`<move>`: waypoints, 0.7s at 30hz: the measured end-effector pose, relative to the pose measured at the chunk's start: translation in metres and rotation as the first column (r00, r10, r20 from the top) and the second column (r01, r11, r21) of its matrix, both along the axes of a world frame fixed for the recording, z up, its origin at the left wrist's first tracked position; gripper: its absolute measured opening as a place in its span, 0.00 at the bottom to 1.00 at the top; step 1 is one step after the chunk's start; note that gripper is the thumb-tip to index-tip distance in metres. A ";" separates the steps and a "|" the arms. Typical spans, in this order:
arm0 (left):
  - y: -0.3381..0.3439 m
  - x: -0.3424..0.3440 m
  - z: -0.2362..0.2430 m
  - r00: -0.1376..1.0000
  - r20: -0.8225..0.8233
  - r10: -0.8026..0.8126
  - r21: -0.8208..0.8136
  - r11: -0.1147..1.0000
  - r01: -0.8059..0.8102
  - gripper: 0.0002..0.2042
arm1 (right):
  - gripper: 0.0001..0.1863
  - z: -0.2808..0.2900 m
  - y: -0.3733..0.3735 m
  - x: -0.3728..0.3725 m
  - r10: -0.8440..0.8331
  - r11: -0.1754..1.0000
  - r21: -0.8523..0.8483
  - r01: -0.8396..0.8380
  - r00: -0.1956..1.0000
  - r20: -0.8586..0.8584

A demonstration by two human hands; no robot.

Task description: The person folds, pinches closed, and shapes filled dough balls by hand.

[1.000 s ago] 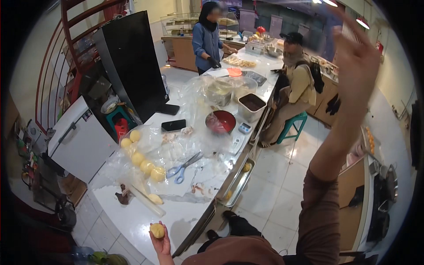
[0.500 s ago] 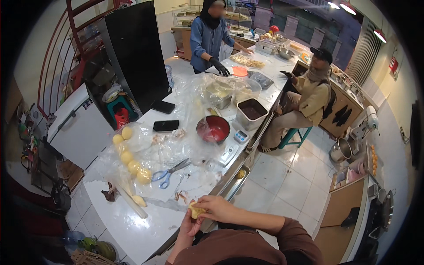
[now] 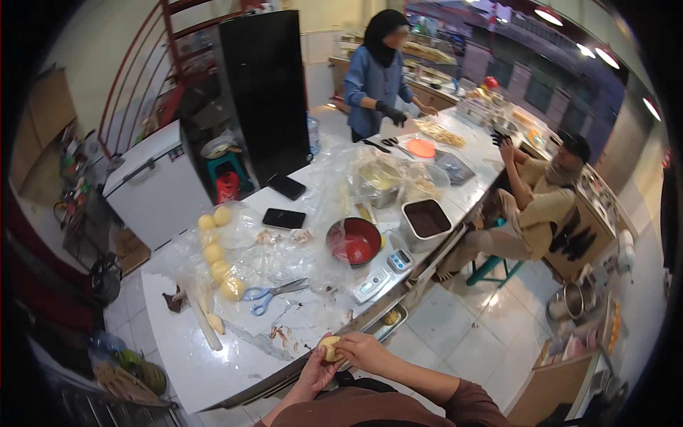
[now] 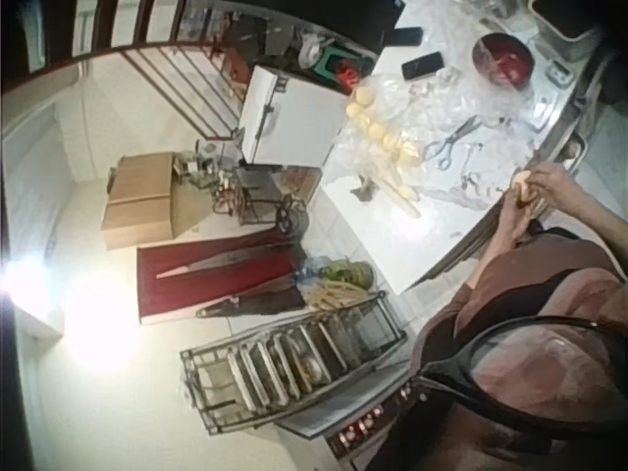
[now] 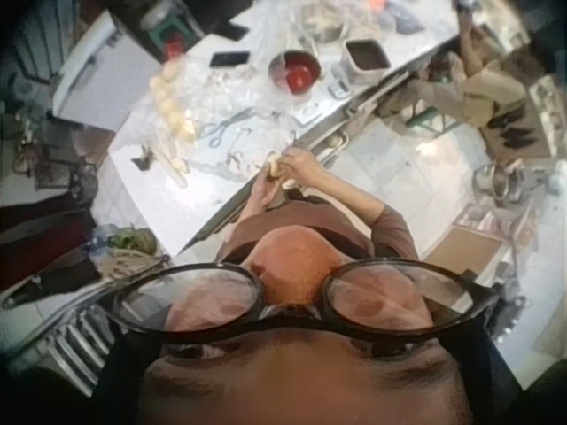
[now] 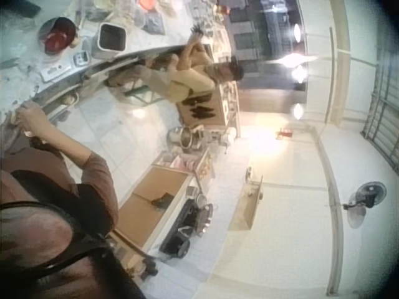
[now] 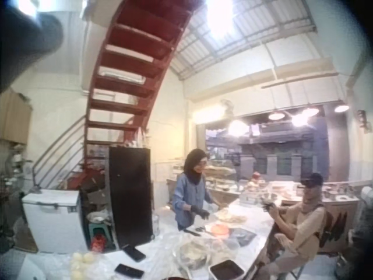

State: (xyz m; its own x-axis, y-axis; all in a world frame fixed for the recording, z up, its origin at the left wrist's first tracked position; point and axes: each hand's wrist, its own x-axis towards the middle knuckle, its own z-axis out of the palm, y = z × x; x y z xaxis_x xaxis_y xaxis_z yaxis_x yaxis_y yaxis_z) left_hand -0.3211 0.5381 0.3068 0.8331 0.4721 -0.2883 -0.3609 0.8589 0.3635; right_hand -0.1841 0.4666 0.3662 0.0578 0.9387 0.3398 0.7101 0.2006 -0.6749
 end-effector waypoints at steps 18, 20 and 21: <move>-0.018 0.015 0.004 0.989 0.081 0.121 0.147 0.980 -0.132 0.23 | 0.08 0.020 -0.011 0.011 -0.258 0.935 0.222 0.275 0.961 -0.102; -0.019 0.019 0.005 0.987 0.105 0.122 0.275 0.950 -0.146 0.24 | 0.07 0.023 -0.021 0.017 -0.279 0.959 0.054 0.280 0.960 -0.024; -0.018 0.021 0.006 0.988 0.108 0.115 0.273 0.952 -0.140 0.24 | 0.07 0.023 -0.022 0.018 -0.286 0.957 0.053 0.287 0.958 -0.020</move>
State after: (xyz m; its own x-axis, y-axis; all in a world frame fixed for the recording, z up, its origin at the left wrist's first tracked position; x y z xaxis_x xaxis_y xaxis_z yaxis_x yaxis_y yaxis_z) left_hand -0.3005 0.5198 0.3124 0.7770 0.6269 -0.0567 -0.5028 0.6723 0.5434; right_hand -0.1665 0.4448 0.3897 0.3256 0.8622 0.3881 0.7352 0.0272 -0.6773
